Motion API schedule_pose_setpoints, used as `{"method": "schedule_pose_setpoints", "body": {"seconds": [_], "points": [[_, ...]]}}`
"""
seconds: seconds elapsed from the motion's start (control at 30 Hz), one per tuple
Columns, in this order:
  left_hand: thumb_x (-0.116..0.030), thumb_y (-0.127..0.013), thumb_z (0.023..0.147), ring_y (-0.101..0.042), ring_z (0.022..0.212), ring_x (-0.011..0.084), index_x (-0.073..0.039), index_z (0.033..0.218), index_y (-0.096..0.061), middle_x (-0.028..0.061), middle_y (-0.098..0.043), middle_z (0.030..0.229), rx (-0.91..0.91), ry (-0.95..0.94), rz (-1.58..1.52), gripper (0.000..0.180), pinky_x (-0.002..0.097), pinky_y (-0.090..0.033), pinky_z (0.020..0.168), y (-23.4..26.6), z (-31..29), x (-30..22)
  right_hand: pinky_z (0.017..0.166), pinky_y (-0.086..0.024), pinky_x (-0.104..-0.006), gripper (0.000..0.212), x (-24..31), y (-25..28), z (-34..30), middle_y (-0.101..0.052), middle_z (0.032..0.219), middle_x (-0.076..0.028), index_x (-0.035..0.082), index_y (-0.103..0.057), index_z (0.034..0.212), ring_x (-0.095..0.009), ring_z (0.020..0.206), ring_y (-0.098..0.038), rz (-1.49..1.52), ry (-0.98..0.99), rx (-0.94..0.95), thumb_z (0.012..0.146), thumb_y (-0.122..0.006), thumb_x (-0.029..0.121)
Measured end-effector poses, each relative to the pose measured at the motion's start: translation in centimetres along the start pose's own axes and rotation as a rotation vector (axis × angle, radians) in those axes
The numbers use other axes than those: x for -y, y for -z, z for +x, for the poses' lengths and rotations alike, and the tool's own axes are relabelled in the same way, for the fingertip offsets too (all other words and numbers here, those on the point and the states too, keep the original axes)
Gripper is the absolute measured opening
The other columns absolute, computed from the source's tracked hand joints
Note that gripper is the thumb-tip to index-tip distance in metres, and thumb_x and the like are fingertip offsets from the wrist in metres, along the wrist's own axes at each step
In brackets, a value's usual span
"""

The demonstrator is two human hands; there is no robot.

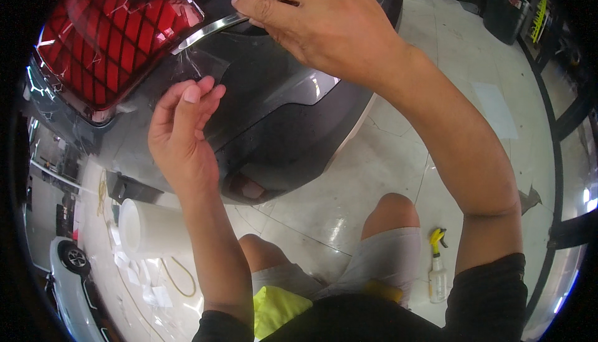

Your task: The person applies a protective film to the rear bumper of a car. They use a squeegee to smooth the film, a knife to trim the edges, and a heat gun to conform the material to the curves. The person also wipes the surface with a cloth and uses a spray bottle.

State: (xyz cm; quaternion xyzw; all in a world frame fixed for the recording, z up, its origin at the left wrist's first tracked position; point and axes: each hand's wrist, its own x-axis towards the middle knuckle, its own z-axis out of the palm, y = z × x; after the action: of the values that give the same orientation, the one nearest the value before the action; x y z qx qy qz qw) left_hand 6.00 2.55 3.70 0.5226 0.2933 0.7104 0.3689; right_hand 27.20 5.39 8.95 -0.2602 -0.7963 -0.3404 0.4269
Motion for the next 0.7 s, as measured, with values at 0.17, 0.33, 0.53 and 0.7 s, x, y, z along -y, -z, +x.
{"method": "schedule_pose_setpoints", "body": {"seconds": [0.17, 0.33, 0.53, 0.7], "points": [[-0.010, -0.067, 0.085, -0.068, 0.080, 0.0256, 0.003, 0.099, -0.061, 0.0179, -0.068, 0.092, -0.003, -0.005, 0.005, 0.020, 0.0328, -0.054, 0.079, -0.1, 0.0, 0.1, 0.054, -0.044, -0.0351, 0.034, -0.5, -0.3, -0.3, -0.051, 0.073, -0.006, 0.009, -0.061, 0.112, -0.024, 0.065, -0.053, -0.024, -0.005, 0.018, 0.079, -0.068, 0.012], [-0.009, -0.068, 0.085, -0.068, 0.079, 0.0252, 0.004, 0.099, -0.061, 0.0177, -0.068, 0.091, -0.001, -0.004, -0.002, 0.020, 0.0331, -0.055, 0.079, -0.2, -0.1, 0.1, 0.054, -0.043, -0.0350, 0.032, -0.8, 0.1, -0.4, -0.050, 0.073, -0.005, 0.009, -0.061, 0.111, -0.023, 0.064, -0.053, -0.020, 0.002, 0.009, 0.080, -0.068, 0.013], [-0.009, -0.068, 0.084, -0.068, 0.079, 0.0249, 0.004, 0.098, -0.061, 0.0173, -0.068, 0.091, 0.002, -0.012, -0.002, 0.020, 0.0342, -0.055, 0.080, -0.2, 0.1, 0.4, 0.053, -0.042, -0.0352, 0.030, -1.3, -0.2, -0.7, -0.048, 0.071, -0.006, 0.009, -0.061, 0.110, -0.024, 0.063, -0.051, -0.023, -0.017, 0.018, 0.080, -0.067, 0.012], [-0.008, -0.067, 0.085, -0.068, 0.080, 0.0252, 0.003, 0.099, -0.060, 0.0168, -0.068, 0.091, -0.002, -0.009, 0.008, 0.020, 0.0343, -0.055, 0.080, -0.1, 0.0, 0.2, 0.054, -0.043, -0.0360, 0.030, -1.4, 0.0, -0.6, -0.048, 0.072, -0.006, 0.008, -0.060, 0.110, -0.024, 0.064, -0.052, -0.031, -0.010, 0.015, 0.081, -0.067, 0.012]]}}
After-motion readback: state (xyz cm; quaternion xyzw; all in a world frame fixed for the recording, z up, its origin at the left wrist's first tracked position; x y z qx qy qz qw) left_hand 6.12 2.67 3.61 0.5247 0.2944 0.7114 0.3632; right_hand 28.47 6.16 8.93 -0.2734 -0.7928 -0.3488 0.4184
